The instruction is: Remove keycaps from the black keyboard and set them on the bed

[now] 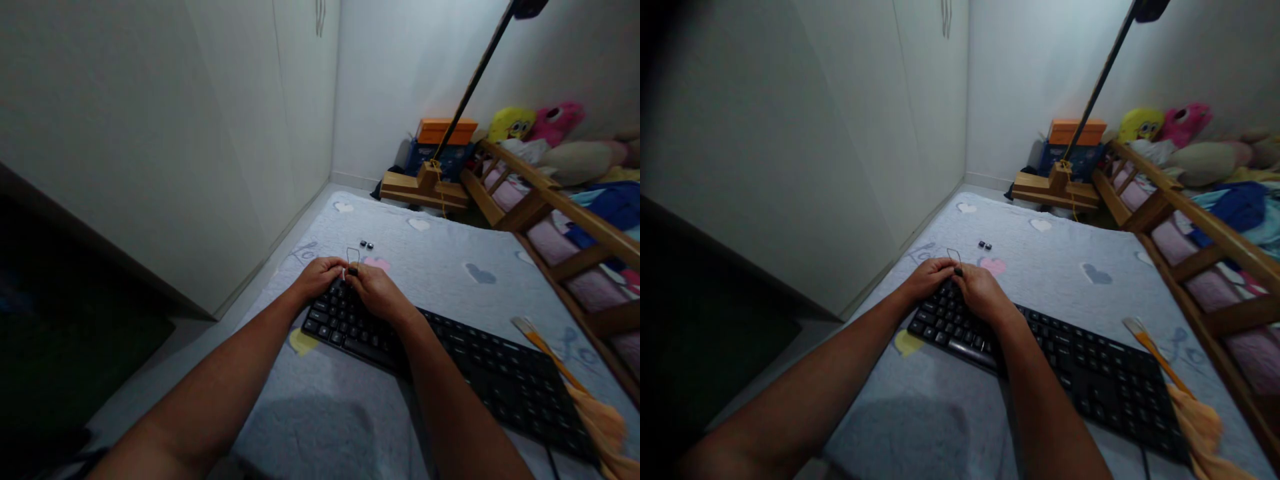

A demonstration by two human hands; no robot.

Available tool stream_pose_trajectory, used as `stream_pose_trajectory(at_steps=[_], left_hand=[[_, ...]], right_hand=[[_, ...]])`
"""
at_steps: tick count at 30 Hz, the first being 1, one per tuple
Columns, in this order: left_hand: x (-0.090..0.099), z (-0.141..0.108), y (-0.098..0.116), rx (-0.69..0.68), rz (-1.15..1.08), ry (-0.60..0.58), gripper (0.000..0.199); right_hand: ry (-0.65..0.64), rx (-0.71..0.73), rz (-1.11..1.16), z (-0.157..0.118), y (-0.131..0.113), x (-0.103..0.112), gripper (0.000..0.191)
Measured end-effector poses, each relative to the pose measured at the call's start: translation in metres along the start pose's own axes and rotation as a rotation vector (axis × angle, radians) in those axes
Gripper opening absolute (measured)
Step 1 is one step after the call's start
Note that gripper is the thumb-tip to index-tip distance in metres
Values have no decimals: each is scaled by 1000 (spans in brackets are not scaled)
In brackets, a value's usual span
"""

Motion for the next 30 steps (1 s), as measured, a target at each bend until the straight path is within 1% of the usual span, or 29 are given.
stream_pose_trajectory(at_steps=[6, 10, 21, 25, 30], left_hand=[[1, 1, -4, 18, 39, 24, 30], [1, 0, -5, 49, 46, 26, 31], [2, -2, -3, 99, 63, 41, 33], [1, -3, -2, 118, 27, 46, 35], [0, -3, -2, 124, 1, 37, 38]], right_hand=[[22, -52, 70, -3, 3, 8, 17], [15, -95, 94, -5, 8, 8, 17], [28, -115, 162, -7, 16, 9, 20], [30, -122, 188, -7, 16, 9, 20], [51, -182, 201, -4, 21, 8, 22]])
Point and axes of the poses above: each hand's wrist, its own z-axis towards the middle knuckle, its own x-axis out of the back of the hand, y = z × x, the point moved 7 cm from there along z, towards the middle knuckle, and after that the axes turned 3 degrees about -y, right-handed, at the moved point
